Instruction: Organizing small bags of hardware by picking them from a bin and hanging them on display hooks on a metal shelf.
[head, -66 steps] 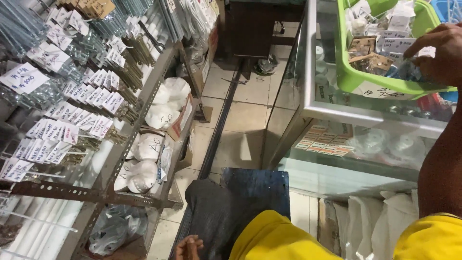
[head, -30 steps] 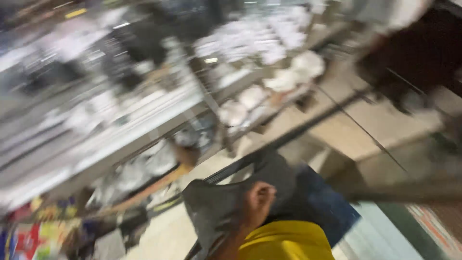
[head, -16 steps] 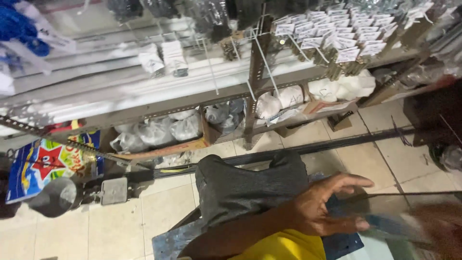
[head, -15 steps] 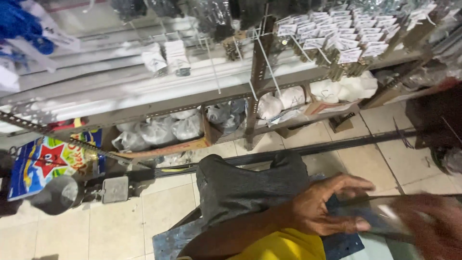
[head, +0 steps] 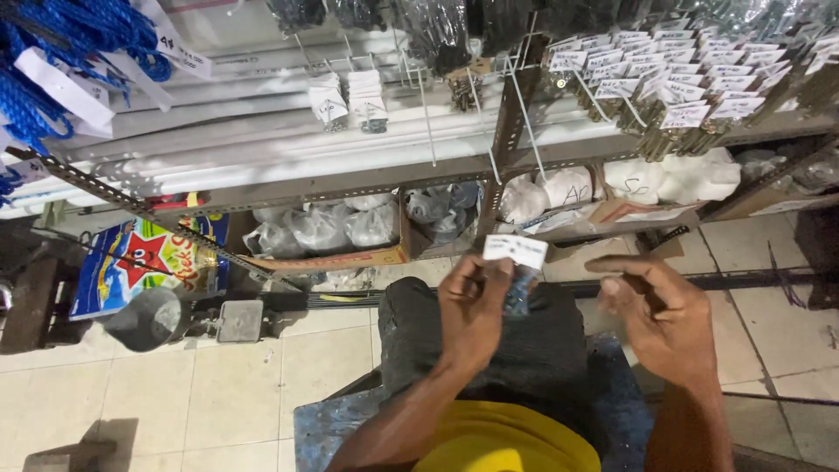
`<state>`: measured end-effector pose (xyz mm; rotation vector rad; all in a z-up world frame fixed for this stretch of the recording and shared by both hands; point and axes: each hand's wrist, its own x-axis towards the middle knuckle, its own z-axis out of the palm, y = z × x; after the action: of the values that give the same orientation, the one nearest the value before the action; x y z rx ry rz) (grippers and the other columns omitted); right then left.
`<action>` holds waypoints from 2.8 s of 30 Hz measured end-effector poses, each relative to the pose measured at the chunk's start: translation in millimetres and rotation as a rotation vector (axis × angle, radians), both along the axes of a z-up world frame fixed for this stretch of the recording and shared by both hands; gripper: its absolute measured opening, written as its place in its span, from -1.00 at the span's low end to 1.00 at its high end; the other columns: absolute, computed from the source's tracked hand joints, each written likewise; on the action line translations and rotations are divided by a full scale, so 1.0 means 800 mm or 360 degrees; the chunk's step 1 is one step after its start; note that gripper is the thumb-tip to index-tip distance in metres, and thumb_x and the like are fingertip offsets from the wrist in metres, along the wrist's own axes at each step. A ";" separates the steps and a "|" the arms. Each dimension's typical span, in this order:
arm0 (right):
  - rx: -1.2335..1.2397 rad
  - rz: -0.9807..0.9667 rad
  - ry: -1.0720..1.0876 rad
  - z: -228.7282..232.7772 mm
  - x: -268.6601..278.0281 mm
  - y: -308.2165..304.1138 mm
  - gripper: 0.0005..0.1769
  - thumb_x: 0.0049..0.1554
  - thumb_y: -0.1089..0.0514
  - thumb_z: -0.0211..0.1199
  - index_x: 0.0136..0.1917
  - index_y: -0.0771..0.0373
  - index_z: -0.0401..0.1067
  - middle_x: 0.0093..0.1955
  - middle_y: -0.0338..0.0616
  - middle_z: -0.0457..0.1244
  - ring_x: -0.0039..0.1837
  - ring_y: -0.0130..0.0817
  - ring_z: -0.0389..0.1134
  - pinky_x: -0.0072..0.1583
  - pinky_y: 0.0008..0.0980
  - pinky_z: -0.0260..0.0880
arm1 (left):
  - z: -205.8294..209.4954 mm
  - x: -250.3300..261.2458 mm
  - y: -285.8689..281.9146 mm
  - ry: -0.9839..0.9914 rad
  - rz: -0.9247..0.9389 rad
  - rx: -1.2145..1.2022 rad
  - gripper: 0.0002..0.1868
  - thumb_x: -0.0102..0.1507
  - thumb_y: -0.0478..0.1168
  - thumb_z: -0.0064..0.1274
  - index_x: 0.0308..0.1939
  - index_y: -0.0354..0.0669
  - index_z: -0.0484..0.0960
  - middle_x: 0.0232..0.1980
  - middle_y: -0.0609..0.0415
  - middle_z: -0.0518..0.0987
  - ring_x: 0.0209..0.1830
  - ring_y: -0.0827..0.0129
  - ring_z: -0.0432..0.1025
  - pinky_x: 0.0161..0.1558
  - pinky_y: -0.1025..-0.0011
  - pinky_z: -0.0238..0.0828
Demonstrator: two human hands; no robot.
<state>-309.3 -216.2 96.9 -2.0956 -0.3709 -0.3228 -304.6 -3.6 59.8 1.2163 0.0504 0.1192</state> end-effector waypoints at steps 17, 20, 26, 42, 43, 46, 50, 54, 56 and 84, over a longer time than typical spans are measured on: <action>0.0397 -0.0580 0.1127 -0.083 -0.042 -0.022 -0.67 0.34 0.19 0.13 0.13 0.45 0.63 -0.25 0.14 0.31 -0.16 -0.12 0.25 -0.05 -0.16 0.27 | 0.050 0.058 0.058 -0.0508 0.0615 0.0225 -0.79 0.41 -0.12 0.05 -0.32 -0.01 0.52 -0.54 0.39 0.27 -0.55 0.66 0.07 -0.51 0.48 -0.03; 0.0475 -0.0656 0.1232 -0.074 -0.044 -0.014 -0.67 0.33 0.20 0.13 0.16 0.47 0.60 -0.10 0.20 0.37 -0.04 -0.07 0.32 0.08 -0.14 0.42 | 0.053 0.078 0.065 -0.0652 0.0637 0.0269 -0.74 0.43 -0.15 0.00 -0.38 0.04 0.43 -0.53 0.36 0.28 -0.57 0.63 0.10 -0.55 0.54 0.06; 0.0477 -0.0572 0.1141 -0.108 -0.043 -0.028 -0.68 0.32 0.13 0.15 0.04 0.44 0.59 -0.24 0.15 0.35 -0.12 -0.10 0.34 -0.01 -0.16 0.36 | 0.048 0.092 0.064 -0.0552 0.0698 0.0270 -0.73 0.41 -0.07 0.04 -0.38 0.00 0.45 -0.53 0.40 0.21 -0.50 0.65 0.06 -0.44 0.51 0.02; 0.0421 -0.0508 0.1083 -0.128 -0.053 -0.027 -0.68 0.29 0.13 0.16 0.02 0.40 0.63 -0.29 0.08 0.40 -0.18 -0.15 0.39 -0.08 -0.20 0.36 | 0.034 0.174 0.073 -0.0422 0.0668 0.0157 -0.67 0.42 -0.20 0.04 -0.46 0.01 0.39 -0.53 0.30 0.35 -0.56 0.59 0.14 -0.48 0.53 0.16; 0.0430 -0.0558 0.1134 -0.124 -0.053 -0.025 -0.68 0.30 0.12 0.17 0.03 0.40 0.62 -0.28 0.10 0.40 -0.16 -0.14 0.39 -0.05 -0.18 0.35 | 0.034 0.182 0.071 -0.0358 0.0714 0.0079 -0.68 0.41 -0.21 0.05 -0.46 -0.01 0.42 -0.52 0.28 0.37 -0.55 0.59 0.15 -0.49 0.54 0.18; 0.0446 -0.0586 0.1164 -0.120 -0.055 -0.021 -0.68 0.30 0.12 0.17 0.04 0.40 0.62 -0.28 0.12 0.39 -0.16 -0.14 0.38 -0.04 -0.19 0.34 | 0.028 0.210 0.064 -0.0268 0.0773 -0.0203 -0.70 0.36 -0.18 0.12 -0.46 -0.07 0.46 -0.53 0.21 0.44 -0.61 0.55 0.23 -0.61 0.53 0.24; 0.0457 -0.0568 0.1169 -0.121 -0.059 -0.019 -0.72 0.31 0.16 0.15 -0.01 0.41 0.58 -0.27 0.13 0.37 -0.15 -0.12 0.37 -0.04 -0.17 0.35 | 0.004 0.270 0.054 -0.0206 0.1049 -0.0597 -0.69 0.22 -0.21 0.28 -0.55 -0.05 0.48 -0.54 0.27 0.42 -0.41 0.55 0.37 -0.17 0.49 0.56; 0.0433 -0.0624 0.1280 -0.132 -0.061 -0.024 -0.72 0.30 0.11 0.18 0.01 0.35 0.59 -0.25 0.12 0.41 -0.12 -0.13 0.40 0.01 -0.19 0.40 | -0.001 0.291 0.049 -0.0166 0.1040 -0.0744 -0.66 0.21 -0.20 0.26 -0.56 -0.07 0.43 -0.49 0.24 0.37 -0.18 0.42 0.47 0.28 0.34 0.54; 0.0465 -0.0559 0.1237 -0.150 -0.062 -0.032 -0.71 0.32 0.12 0.13 -0.09 0.36 0.53 -0.28 0.12 0.39 -0.16 -0.09 0.40 -0.03 -0.13 0.41 | 0.001 0.296 0.049 -0.0212 0.1013 -0.0964 -0.61 0.16 -0.23 0.28 -0.55 -0.08 0.32 -0.47 0.24 0.25 -0.20 0.49 0.35 0.46 0.11 0.41; 0.0601 -0.0633 0.0867 -0.171 -0.079 -0.045 -0.66 0.20 0.02 0.24 -0.20 0.34 0.56 -0.34 -0.16 0.28 -0.21 -0.42 0.38 -0.17 -0.31 0.58 | -0.407 0.279 0.106 -0.0078 0.0365 -0.1213 -0.82 0.30 -0.22 -0.01 -0.07 -0.20 0.51 0.08 -0.39 0.62 -0.13 -0.34 0.57 -0.32 -0.09 0.51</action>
<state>-372.3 -252.5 -39.6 -1.7782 0.4064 -0.0337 -81.8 80.8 -265.9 0.4426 0.1757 0.2999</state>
